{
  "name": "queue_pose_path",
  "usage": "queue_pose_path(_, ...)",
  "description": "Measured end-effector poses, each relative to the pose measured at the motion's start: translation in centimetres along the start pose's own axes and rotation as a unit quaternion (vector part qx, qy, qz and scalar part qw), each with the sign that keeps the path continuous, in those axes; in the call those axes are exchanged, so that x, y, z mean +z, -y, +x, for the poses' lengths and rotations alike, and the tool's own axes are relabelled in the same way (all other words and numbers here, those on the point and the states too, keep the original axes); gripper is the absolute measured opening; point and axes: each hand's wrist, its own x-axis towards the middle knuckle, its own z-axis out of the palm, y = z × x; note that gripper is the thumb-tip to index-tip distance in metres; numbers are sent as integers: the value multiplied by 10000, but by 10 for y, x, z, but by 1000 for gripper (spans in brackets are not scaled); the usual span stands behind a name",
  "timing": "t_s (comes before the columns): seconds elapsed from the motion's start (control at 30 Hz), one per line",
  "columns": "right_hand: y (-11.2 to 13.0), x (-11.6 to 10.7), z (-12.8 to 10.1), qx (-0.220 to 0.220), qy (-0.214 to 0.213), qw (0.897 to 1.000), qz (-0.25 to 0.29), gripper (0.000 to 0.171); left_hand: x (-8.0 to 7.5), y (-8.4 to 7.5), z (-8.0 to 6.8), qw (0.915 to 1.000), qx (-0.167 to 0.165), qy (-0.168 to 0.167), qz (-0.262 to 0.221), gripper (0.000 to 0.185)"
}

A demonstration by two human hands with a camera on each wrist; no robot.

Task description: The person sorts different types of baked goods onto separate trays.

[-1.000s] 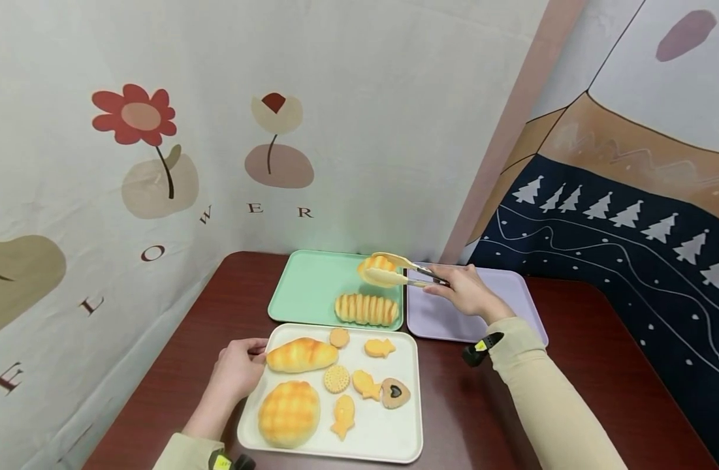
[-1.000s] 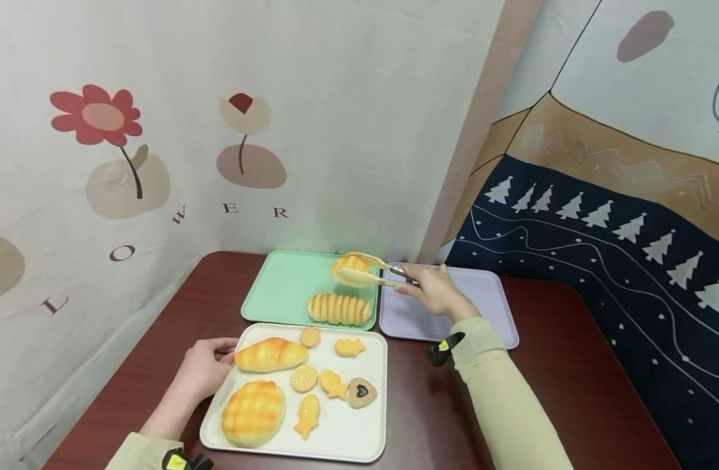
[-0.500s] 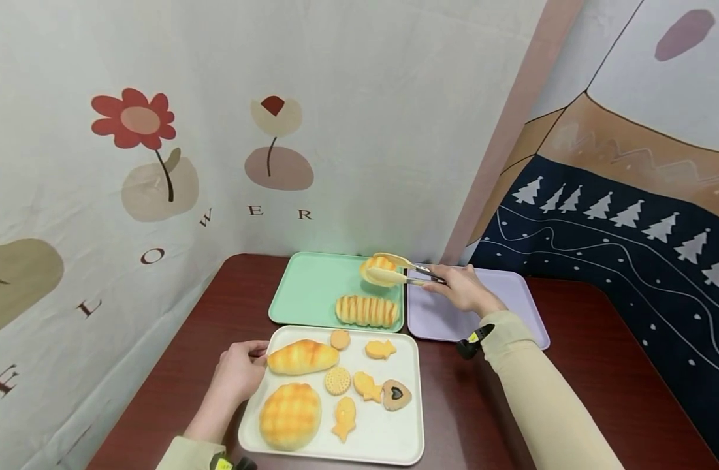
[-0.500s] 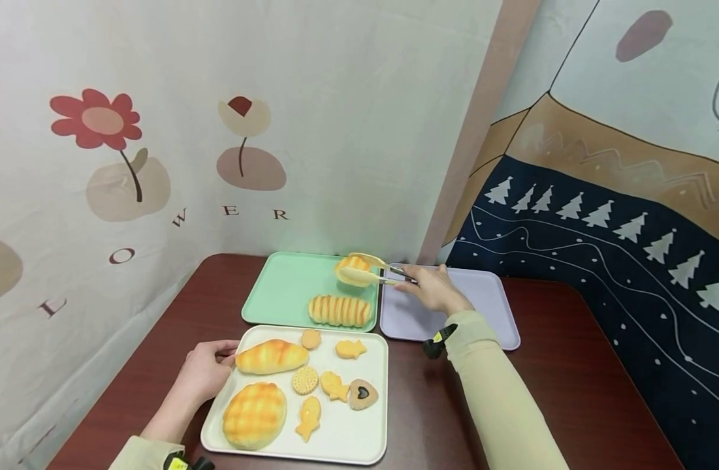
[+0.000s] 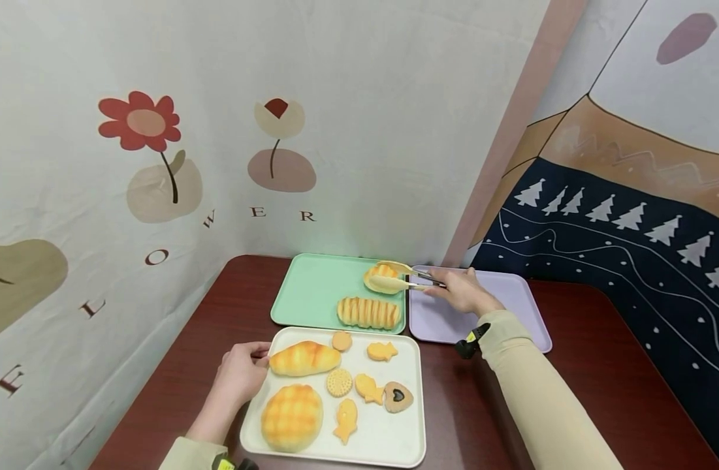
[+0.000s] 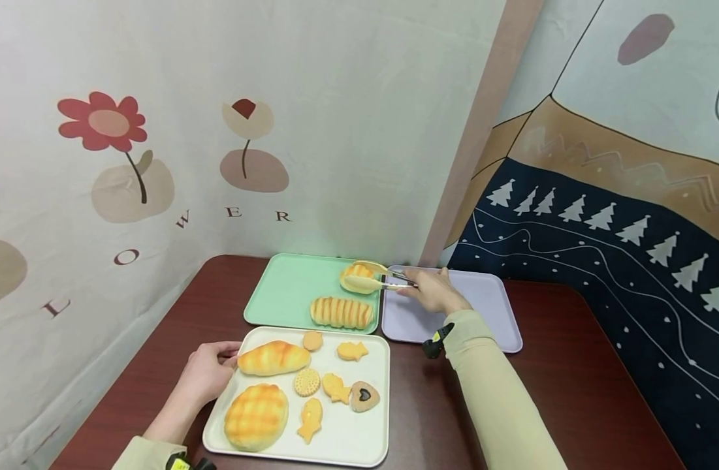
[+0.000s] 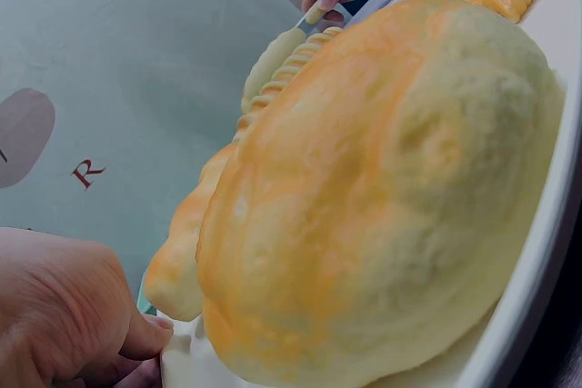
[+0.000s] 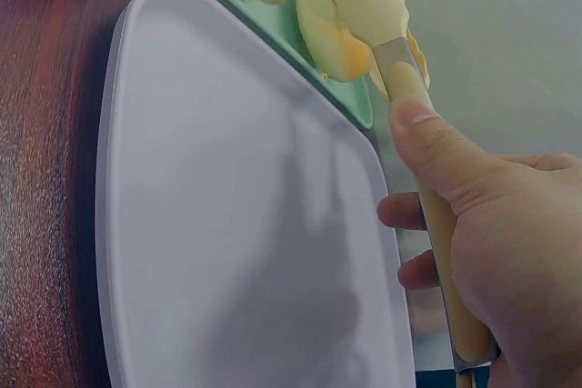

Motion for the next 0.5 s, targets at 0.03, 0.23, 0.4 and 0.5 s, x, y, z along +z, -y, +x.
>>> queue_pose_path(0.03,-1,0,0,17,20,10000,0,52,0,0,0,10000,2,-9,0,31)
queue_pose_path(0.23,-3,1,2,-11,92,9999,-65,48,0,0,0,10000,22,-37,6,30)
queue_pose_path(0.4,-1,1,2,13,275,9995,-124,53,-1,0,-1,10000,27,-39,8,30)
queue_pose_path(0.5,0,1,2,12,370,9993,-97,54,-1,-1,-2,10000,20,-40,7,30)
